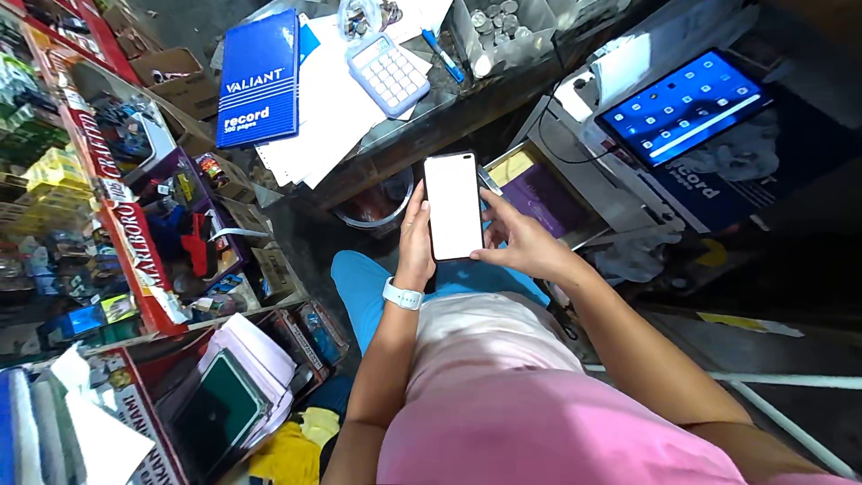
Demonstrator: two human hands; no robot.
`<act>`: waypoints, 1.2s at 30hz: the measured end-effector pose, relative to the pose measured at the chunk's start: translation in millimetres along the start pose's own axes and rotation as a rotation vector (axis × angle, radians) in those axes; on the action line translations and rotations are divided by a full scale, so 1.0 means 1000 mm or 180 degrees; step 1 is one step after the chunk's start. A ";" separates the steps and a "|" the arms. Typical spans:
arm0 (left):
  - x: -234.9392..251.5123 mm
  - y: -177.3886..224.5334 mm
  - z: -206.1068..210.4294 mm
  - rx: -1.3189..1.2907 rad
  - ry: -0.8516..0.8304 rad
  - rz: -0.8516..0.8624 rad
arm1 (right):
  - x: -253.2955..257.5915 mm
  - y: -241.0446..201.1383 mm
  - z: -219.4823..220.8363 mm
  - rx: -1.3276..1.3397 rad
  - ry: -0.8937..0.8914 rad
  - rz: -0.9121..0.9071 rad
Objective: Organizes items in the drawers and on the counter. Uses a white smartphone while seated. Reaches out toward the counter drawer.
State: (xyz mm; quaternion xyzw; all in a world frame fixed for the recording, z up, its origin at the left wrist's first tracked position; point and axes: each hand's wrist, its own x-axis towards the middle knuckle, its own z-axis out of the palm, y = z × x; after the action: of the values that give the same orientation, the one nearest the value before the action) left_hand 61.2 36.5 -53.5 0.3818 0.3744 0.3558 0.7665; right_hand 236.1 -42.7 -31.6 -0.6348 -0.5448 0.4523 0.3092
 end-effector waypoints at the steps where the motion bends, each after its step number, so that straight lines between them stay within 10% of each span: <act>1: 0.000 0.000 0.000 0.0012 -0.0003 0.0007 | -0.001 0.000 0.001 -0.0015 0.0038 0.0017; 36: -0.001 0.004 0.007 -0.0298 0.0092 0.0111 | -0.004 -0.007 -0.003 -0.0148 -0.0028 -0.0044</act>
State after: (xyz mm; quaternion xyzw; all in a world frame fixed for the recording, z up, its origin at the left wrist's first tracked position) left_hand 65.5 35.3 -46.7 0.3468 0.3617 0.3918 0.7717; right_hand 235.6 -44.8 -23.2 -0.6360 -0.5609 0.4402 0.2951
